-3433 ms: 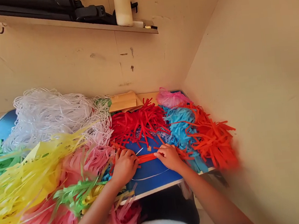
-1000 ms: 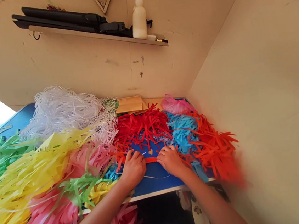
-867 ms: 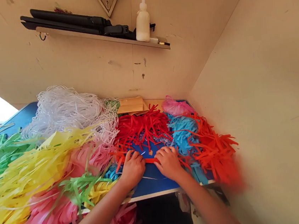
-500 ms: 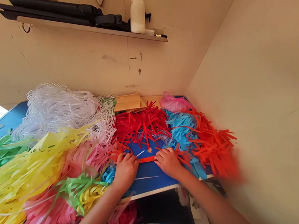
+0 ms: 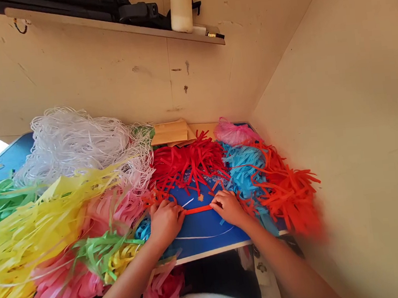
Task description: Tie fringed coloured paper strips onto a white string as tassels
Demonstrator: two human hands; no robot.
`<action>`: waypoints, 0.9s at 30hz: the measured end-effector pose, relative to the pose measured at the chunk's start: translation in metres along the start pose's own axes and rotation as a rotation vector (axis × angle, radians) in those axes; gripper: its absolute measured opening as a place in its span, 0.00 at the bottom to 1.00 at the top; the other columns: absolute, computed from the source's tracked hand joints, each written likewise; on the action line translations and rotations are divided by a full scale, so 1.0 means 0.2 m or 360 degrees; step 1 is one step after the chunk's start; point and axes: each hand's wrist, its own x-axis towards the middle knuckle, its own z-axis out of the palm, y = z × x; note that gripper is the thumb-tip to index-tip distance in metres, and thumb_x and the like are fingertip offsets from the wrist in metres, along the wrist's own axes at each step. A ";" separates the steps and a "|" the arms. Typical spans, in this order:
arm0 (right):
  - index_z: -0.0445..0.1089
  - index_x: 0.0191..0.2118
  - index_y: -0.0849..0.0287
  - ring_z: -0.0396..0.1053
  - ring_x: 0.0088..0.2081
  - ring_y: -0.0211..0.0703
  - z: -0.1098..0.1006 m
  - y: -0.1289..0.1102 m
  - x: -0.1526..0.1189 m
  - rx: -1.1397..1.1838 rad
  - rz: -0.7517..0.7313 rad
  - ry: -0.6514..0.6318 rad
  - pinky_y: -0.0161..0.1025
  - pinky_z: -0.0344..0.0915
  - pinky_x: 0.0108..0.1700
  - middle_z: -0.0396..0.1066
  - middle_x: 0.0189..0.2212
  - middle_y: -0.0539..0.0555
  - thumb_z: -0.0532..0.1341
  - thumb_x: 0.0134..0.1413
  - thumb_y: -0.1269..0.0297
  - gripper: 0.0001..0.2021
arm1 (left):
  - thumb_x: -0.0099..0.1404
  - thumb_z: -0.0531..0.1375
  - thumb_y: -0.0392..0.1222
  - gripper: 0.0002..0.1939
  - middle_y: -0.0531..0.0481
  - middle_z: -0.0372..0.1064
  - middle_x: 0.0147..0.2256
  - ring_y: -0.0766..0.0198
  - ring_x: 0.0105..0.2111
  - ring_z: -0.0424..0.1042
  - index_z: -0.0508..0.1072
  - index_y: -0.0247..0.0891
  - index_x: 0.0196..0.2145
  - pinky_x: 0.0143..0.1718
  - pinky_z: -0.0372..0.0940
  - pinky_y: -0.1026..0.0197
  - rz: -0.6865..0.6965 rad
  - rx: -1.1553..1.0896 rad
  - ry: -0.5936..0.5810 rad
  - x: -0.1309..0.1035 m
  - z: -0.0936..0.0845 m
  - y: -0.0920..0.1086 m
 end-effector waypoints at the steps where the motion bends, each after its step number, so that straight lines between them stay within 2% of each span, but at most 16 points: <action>1: 0.72 0.29 0.56 0.66 0.37 0.39 0.00 0.00 0.01 -0.0001 0.0018 -0.0003 0.38 0.52 0.41 0.71 0.30 0.48 0.61 0.61 0.65 0.09 | 0.67 0.55 0.45 0.15 0.47 0.76 0.30 0.53 0.38 0.69 0.77 0.41 0.27 0.42 0.52 0.50 0.0004 0.0016 0.0003 0.00 0.00 0.00; 6: 0.69 0.26 0.58 0.65 0.35 0.41 0.01 -0.02 0.03 -0.0042 0.0063 0.0002 0.39 0.51 0.39 0.70 0.27 0.48 0.63 0.58 0.65 0.10 | 0.66 0.56 0.44 0.14 0.46 0.74 0.28 0.53 0.36 0.68 0.75 0.38 0.25 0.42 0.53 0.48 0.0036 0.0099 0.0024 0.02 0.01 0.00; 10: 0.71 0.31 0.58 0.66 0.37 0.42 -0.01 -0.03 0.01 -0.0089 0.0016 0.0045 0.40 0.51 0.40 0.72 0.31 0.50 0.62 0.60 0.65 0.06 | 0.66 0.57 0.41 0.07 0.47 0.74 0.34 0.53 0.41 0.66 0.76 0.42 0.34 0.45 0.53 0.48 0.0209 0.0112 0.0049 0.01 0.01 0.00; 13: 0.73 0.35 0.54 0.66 0.42 0.43 -0.03 -0.04 -0.01 -0.0118 -0.0229 0.0061 0.44 0.51 0.46 0.75 0.36 0.49 0.64 0.60 0.63 0.03 | 0.66 0.58 0.38 0.08 0.50 0.75 0.37 0.55 0.45 0.65 0.77 0.47 0.37 0.51 0.52 0.47 0.0437 0.0100 0.0039 0.00 0.02 0.02; 17: 0.73 0.38 0.54 0.65 0.46 0.43 -0.03 -0.04 -0.02 -0.0277 -0.0585 0.0086 0.49 0.47 0.54 0.76 0.38 0.50 0.59 0.64 0.68 0.05 | 0.65 0.57 0.36 0.08 0.47 0.75 0.38 0.54 0.47 0.65 0.76 0.43 0.38 0.56 0.50 0.45 0.0536 0.0112 0.0088 -0.02 0.04 0.05; 19: 0.73 0.38 0.56 0.65 0.47 0.43 -0.03 -0.04 0.00 -0.0325 -0.0583 0.0042 0.48 0.47 0.56 0.76 0.38 0.51 0.57 0.64 0.71 0.07 | 0.64 0.57 0.36 0.08 0.46 0.75 0.37 0.53 0.47 0.65 0.76 0.40 0.37 0.58 0.48 0.43 0.0517 0.0121 0.0141 -0.01 0.05 0.07; 23: 0.72 0.35 0.57 0.66 0.45 0.44 -0.05 -0.05 0.05 -0.0324 -0.0480 0.0025 0.47 0.50 0.54 0.75 0.36 0.51 0.61 0.61 0.69 0.04 | 0.65 0.56 0.36 0.08 0.47 0.74 0.34 0.55 0.46 0.67 0.76 0.40 0.34 0.58 0.49 0.43 0.0494 0.0128 0.0230 0.01 0.06 0.08; 27: 0.72 0.40 0.54 0.64 0.47 0.47 -0.03 -0.15 0.05 -0.0331 -0.0465 0.0078 0.49 0.50 0.53 0.74 0.42 0.53 0.63 0.60 0.64 0.04 | 0.66 0.56 0.35 0.09 0.48 0.74 0.33 0.56 0.44 0.67 0.75 0.41 0.32 0.57 0.50 0.43 0.0447 0.0116 0.0273 0.01 0.07 0.08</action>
